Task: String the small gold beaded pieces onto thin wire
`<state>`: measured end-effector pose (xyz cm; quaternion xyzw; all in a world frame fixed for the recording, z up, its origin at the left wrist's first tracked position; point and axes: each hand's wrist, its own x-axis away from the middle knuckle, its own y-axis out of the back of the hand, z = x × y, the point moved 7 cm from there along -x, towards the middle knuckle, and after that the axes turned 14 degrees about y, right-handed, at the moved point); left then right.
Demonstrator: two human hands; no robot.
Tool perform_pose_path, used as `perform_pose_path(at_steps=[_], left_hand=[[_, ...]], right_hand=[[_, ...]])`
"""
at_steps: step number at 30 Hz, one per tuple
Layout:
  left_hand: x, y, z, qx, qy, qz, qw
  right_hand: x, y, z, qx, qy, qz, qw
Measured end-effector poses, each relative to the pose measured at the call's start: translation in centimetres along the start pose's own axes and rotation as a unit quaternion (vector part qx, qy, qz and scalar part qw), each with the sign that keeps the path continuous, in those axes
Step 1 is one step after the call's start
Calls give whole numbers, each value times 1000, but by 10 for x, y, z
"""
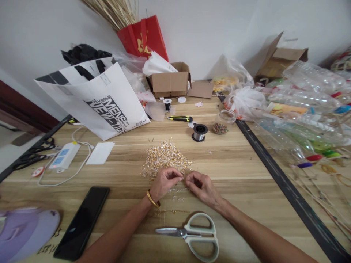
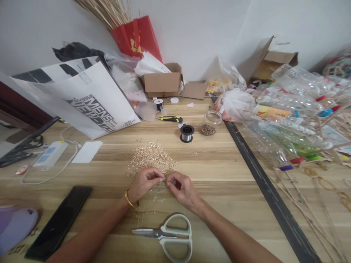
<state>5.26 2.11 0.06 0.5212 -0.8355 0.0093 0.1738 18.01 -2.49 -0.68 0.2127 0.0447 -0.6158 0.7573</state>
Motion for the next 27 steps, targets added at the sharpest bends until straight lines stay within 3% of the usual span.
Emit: perform_pose_path(at_steps=[27], left_hand=[[1, -5, 1, 3, 13, 15, 1000]], right_hand=[[0, -1, 1, 8, -3, 8, 1000]])
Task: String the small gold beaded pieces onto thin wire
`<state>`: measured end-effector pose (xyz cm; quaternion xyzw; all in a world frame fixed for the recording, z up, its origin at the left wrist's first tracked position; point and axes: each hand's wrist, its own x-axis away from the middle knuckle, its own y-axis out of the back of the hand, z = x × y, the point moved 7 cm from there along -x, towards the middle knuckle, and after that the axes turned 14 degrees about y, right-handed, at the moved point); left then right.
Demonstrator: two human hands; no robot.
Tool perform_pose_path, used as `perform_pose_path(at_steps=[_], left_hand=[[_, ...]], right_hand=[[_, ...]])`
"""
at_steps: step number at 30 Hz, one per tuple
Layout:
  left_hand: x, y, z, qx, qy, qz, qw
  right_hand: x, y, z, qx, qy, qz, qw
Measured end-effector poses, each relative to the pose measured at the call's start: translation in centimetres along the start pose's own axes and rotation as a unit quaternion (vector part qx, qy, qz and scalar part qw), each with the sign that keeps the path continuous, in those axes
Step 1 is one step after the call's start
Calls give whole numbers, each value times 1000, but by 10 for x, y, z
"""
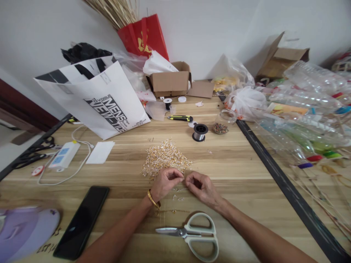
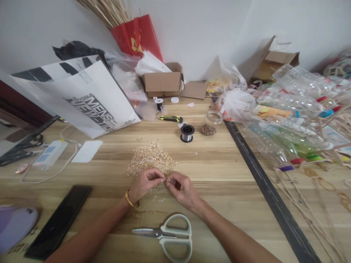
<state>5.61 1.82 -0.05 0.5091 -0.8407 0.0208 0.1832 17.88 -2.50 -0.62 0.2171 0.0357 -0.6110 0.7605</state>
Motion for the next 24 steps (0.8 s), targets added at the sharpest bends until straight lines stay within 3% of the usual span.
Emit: perform_pose_path(at_steps=[24], left_hand=[[1, -2, 0, 0, -1, 6, 1000]], right_hand=[[0, 1, 1, 18, -1, -4, 1000]])
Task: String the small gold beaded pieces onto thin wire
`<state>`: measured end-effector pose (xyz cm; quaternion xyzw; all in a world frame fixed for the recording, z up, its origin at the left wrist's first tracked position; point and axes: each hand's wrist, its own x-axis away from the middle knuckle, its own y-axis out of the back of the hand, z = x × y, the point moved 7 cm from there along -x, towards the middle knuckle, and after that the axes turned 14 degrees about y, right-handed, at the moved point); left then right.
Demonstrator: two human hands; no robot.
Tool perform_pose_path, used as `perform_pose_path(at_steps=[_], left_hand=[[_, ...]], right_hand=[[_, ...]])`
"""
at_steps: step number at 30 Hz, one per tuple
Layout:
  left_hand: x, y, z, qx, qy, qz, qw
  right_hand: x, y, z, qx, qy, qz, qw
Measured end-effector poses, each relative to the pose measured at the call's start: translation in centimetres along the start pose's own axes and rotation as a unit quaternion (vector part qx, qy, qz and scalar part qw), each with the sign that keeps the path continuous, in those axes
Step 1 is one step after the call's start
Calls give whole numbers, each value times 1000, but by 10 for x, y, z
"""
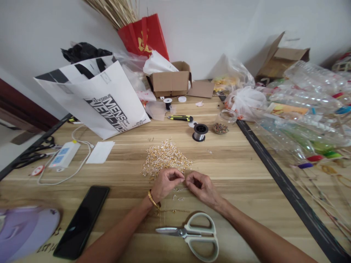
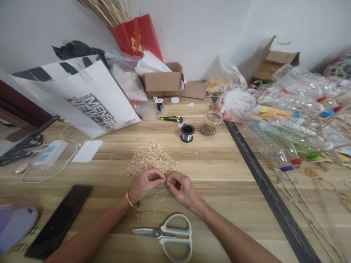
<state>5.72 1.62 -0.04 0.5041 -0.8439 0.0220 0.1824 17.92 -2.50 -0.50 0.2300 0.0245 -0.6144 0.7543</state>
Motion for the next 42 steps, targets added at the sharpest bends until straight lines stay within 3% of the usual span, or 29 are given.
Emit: perform_pose_path(at_steps=[42], left_hand=[[2, 1, -2, -2, -15, -25, 1000]], right_hand=[[0, 1, 1, -4, 8, -12, 1000]])
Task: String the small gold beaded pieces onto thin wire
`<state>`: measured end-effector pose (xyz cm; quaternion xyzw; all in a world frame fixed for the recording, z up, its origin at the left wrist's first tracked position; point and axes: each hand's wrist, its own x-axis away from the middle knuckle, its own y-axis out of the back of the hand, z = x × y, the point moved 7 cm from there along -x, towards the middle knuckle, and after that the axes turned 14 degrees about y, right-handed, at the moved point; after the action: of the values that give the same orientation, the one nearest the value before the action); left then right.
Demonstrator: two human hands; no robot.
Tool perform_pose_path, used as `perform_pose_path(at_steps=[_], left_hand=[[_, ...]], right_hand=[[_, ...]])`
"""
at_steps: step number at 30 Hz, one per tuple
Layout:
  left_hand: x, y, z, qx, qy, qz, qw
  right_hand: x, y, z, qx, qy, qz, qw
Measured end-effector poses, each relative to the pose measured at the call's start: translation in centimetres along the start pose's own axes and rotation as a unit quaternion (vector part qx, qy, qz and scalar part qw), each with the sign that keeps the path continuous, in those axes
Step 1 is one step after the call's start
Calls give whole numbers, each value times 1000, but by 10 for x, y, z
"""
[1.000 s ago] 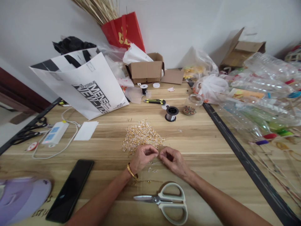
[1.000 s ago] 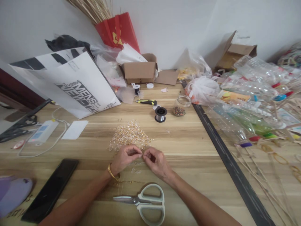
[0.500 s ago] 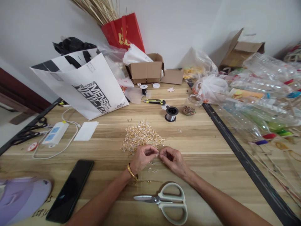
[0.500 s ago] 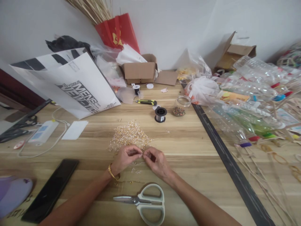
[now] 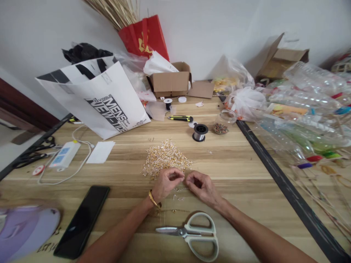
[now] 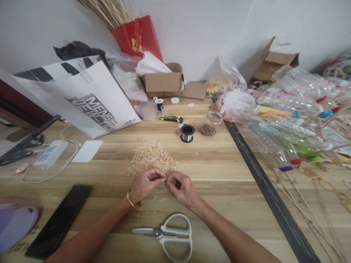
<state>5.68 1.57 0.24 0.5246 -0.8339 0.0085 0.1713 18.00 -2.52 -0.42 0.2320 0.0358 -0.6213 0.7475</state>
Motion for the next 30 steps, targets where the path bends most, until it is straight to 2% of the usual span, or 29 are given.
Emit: perform_pose_path(at_steps=[30], left_hand=[[2, -1, -4, -17, -22, -12, 1000]], right_hand=[[0, -1, -1, 6, -8, 8, 1000]])
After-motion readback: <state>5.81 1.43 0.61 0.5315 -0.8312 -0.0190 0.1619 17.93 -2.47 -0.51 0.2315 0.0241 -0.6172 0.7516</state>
